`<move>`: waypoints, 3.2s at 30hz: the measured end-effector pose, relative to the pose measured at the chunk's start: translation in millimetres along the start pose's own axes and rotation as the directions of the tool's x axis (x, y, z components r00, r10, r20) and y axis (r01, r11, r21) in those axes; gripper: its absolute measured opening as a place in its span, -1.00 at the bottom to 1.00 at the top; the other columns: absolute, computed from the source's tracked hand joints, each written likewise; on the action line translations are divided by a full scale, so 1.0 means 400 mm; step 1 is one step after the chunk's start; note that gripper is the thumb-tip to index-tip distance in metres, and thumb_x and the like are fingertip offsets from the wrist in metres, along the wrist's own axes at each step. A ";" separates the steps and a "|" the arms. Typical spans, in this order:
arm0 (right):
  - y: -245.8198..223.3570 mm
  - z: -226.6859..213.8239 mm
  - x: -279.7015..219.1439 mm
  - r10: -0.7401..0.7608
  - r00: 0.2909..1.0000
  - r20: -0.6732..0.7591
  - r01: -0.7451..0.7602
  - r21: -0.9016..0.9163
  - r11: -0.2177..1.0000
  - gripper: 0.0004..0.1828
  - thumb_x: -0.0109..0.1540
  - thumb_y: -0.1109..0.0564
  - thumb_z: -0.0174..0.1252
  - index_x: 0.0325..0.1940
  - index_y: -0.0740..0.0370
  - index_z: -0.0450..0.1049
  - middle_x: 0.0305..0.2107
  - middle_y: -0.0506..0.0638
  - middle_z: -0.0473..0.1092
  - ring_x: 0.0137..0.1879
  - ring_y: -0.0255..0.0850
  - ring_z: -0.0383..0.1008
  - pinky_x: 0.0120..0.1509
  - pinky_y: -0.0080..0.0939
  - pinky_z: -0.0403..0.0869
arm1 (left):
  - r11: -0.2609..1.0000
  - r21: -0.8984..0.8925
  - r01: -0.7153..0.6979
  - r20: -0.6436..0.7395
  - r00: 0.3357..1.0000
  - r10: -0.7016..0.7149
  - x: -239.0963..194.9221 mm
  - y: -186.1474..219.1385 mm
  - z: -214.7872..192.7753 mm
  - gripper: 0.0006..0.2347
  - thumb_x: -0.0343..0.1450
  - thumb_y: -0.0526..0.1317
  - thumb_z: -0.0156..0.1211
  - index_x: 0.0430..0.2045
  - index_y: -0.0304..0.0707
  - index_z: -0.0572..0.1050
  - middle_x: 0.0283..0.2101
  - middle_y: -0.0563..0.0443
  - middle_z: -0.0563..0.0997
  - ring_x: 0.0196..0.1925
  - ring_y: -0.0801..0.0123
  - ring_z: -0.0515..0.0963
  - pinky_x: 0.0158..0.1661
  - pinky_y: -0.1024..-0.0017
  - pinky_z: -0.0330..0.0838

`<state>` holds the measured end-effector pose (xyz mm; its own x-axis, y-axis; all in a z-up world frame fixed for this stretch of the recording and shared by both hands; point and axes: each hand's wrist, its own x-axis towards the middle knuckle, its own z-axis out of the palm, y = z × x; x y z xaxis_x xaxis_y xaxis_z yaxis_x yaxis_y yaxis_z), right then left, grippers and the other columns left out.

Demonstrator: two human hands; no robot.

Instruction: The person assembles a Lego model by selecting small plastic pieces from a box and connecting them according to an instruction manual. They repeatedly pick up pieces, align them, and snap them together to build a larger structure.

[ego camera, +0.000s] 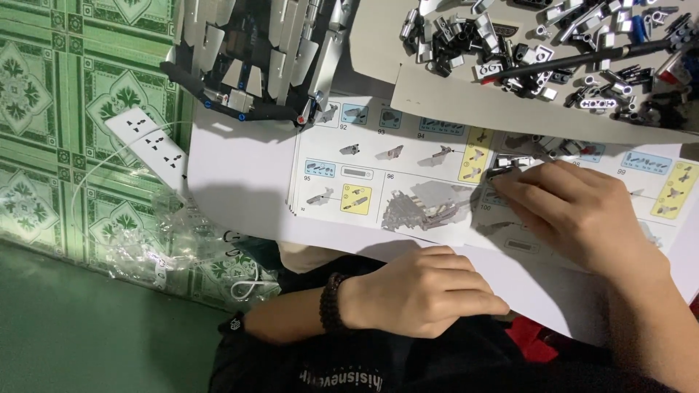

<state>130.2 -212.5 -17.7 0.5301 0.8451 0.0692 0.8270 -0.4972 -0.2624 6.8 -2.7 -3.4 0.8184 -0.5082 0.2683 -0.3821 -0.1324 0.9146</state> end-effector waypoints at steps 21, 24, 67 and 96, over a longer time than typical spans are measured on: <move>-0.006 -0.001 0.018 0.038 0.999 -0.020 -0.036 0.094 0.995 -0.73 0.03 0.26 0.29 -0.17 0.24 0.60 -0.40 -0.06 0.46 -0.47 -0.27 0.36 -0.42 -0.30 0.38 | 0.998 -0.058 0.018 -0.057 0.998 -0.021 0.010 -0.021 -0.009 -0.81 0.31 -0.54 0.13 -0.26 -0.37 0.52 -0.25 -0.06 0.60 -0.23 0.28 0.57 -0.15 0.42 0.46; 0.005 0.007 0.011 0.042 0.999 -0.015 -0.040 0.146 0.988 -0.74 0.04 0.27 0.24 -0.18 0.30 0.54 -0.32 -0.01 0.45 -0.43 -0.22 0.40 -0.39 -0.28 0.41 | 0.999 -0.050 0.017 -0.064 0.998 -0.020 0.018 -0.018 -0.015 -0.82 0.30 -0.52 0.14 -0.29 -0.38 0.53 -0.27 -0.04 0.60 -0.25 0.28 0.55 -0.17 0.42 0.44; -0.007 0.046 -0.042 -0.115 0.964 -0.240 0.157 0.162 0.974 -0.74 0.11 0.19 0.29 -0.13 0.23 0.53 -0.53 -0.11 0.36 -0.53 -0.38 0.26 -0.53 -0.40 0.31 | 0.929 -0.273 0.251 -0.303 0.894 -0.331 0.026 -0.019 -0.021 -0.71 0.41 -0.40 0.04 0.02 -0.35 0.27 -0.10 -0.11 0.45 -0.41 0.47 0.47 -0.35 0.56 0.47; -0.023 -0.063 -0.014 0.074 0.981 -0.178 -0.068 0.036 0.997 -0.77 0.13 0.11 0.11 -0.16 0.23 0.41 -0.44 -0.03 0.34 -0.35 -0.18 0.36 -0.26 -0.24 0.36 | 0.293 0.953 -0.076 0.163 0.944 -0.286 0.435 -0.088 -0.346 -0.83 0.30 -0.40 0.06 -0.27 -0.32 0.46 -0.38 -0.11 0.53 -0.41 0.07 0.54 -0.28 0.20 0.44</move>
<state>124.3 -217.9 8.6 0.6144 0.7578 0.2195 0.7815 -0.5463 -0.3013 221.9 31.2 53.1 0.8119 -0.5809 -0.0571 -0.5833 -0.8112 -0.0406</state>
